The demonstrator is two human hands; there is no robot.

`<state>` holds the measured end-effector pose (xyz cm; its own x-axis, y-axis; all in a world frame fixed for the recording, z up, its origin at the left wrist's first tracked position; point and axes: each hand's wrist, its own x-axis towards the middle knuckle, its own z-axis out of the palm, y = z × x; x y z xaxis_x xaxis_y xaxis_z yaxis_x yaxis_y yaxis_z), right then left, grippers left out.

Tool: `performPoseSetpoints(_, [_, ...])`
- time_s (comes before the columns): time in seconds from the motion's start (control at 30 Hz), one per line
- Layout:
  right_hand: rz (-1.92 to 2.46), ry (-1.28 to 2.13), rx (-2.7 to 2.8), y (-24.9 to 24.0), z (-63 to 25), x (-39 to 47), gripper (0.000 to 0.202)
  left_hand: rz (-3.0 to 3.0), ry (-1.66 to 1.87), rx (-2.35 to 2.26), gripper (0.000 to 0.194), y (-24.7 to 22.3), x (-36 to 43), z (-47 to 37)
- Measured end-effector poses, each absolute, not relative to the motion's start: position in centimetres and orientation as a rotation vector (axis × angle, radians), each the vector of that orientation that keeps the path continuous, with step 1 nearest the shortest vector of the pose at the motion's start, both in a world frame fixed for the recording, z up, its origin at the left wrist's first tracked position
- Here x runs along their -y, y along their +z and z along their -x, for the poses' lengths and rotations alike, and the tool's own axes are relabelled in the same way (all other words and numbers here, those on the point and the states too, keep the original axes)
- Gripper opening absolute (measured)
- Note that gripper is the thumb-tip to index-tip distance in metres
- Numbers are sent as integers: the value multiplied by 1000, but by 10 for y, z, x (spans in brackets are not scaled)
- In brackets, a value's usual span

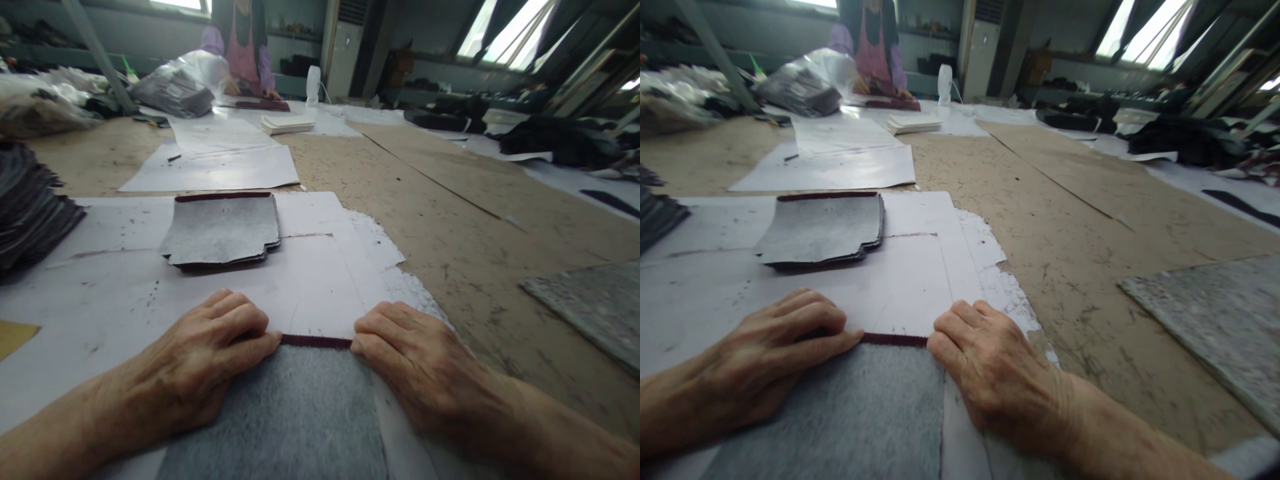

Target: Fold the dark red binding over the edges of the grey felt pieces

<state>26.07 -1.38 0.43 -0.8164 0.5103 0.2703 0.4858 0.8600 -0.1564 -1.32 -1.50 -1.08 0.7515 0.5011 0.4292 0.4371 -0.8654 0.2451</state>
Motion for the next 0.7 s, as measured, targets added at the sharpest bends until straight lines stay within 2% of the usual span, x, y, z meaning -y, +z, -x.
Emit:
performPoseSetpoints(0.17, [850,124,2547,-4,-264,16,11,-2841,684,-750,36,-8,15,13])
performPoseSetpoints(0.4, [688,53,2606,-2,-271,19,35,-2867,652,-768,35,-7,16,12])
performPoseSetpoints(0.5, [714,105,2609,1,-280,24,38,-2862,650,-784,36,-8,16,12])
performPoseSetpoints(0.63, [954,347,2453,10,-288,23,24,-2849,752,-744,36,-11,14,13])
performPoseSetpoints(0.7, [1063,330,2341,16,-283,20,19,-2846,762,-732,36,-11,14,12])
